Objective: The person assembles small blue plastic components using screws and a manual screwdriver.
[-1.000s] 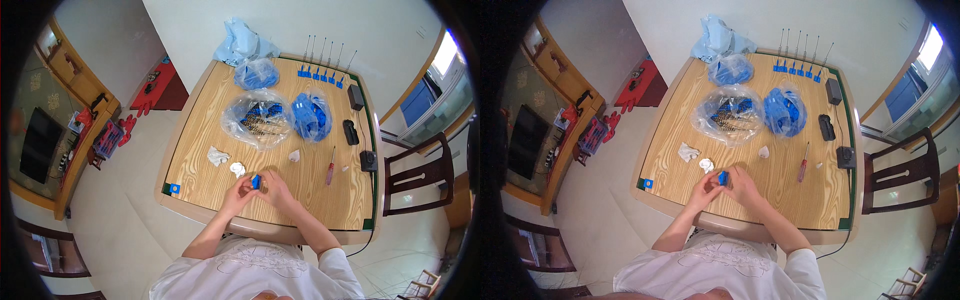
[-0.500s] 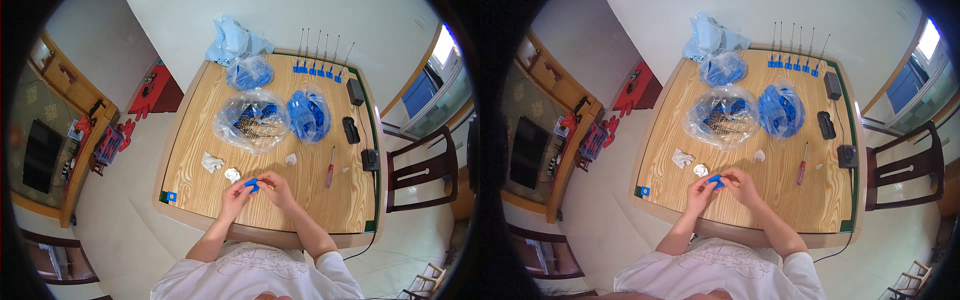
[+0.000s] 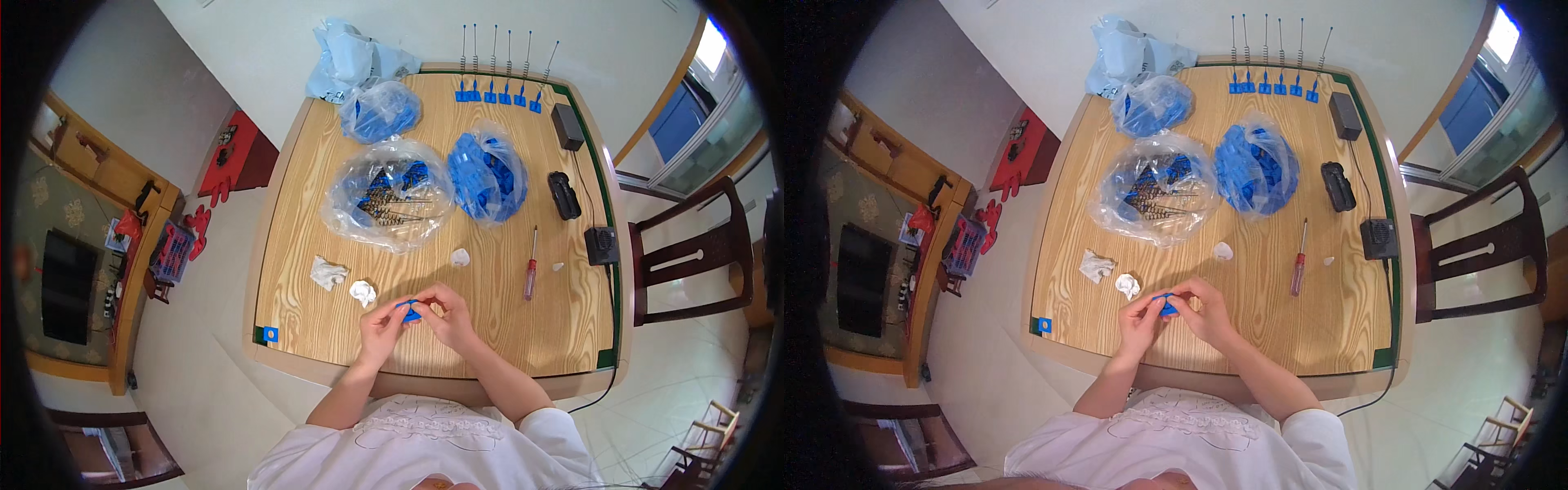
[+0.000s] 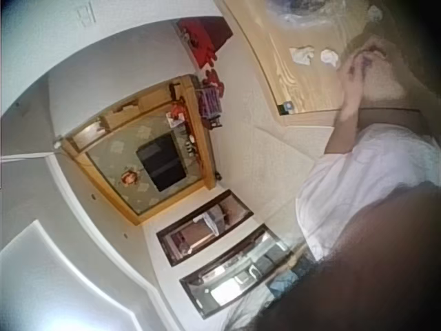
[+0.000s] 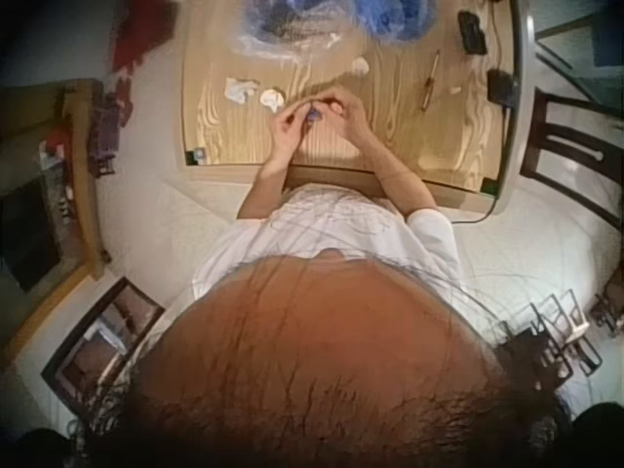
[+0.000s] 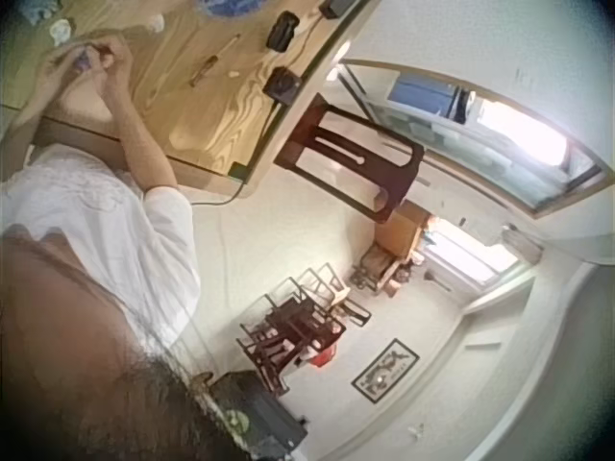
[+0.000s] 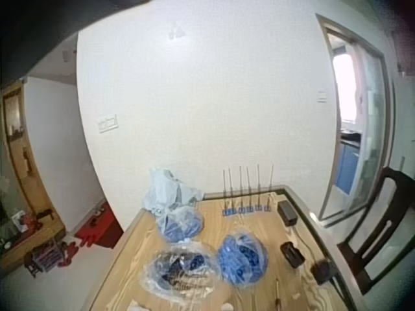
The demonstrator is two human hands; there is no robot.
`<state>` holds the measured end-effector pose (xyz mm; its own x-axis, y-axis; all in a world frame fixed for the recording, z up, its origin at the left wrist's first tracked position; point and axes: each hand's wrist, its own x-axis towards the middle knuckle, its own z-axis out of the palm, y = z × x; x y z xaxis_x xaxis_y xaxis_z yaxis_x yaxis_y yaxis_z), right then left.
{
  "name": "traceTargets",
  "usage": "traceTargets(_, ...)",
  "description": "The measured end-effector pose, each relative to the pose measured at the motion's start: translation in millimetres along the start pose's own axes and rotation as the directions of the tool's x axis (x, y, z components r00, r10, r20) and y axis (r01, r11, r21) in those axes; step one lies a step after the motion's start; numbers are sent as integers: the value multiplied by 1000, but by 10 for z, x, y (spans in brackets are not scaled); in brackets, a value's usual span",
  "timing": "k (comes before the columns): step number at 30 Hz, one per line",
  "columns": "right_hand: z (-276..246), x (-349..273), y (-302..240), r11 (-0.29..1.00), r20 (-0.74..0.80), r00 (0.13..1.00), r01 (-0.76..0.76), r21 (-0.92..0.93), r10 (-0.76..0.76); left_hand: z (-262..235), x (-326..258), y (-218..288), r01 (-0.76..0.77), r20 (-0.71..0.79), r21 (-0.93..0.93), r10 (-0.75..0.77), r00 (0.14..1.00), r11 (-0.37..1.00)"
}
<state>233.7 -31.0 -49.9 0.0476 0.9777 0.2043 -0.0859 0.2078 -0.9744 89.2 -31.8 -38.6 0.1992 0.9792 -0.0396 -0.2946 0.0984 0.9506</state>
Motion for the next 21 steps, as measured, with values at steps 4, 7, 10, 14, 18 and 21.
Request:
traceTargets(4, -4, -2, 36, 996, 24, 998, -63, -66, 65, -106, 22, -124, 9, 9, 31, -9, 1000, 999)
traceTargets(7, 3, -14, 73, 993, 19, 998, -54, -106, 56, -41, -3, -109, 16, -28, -11, -17, 999, 1000)
traceTargets(10, 9, -24, 88, 990, 2, 995, -98, -101, 99, -47, -11, -115, 44, -48, 35, -42, 998, 998)
traceTargets(14, 27, -27, 53, 991, -9, 995, -103, -81, 103, -56, -27, -156, 58, -58, 22, -56, 997, 998)
traceTargets(18, 65, -36, 19, 979, -34, 979, -202, 11, 202, -26, 8, -190, 90, -80, -18, -92, 993, 996)
traceTargets(21, 38, -15, 25, 962, -16, 966, -255, 99, 258, -4, 36, -208, 92, -87, -77, -98, 991, 993)
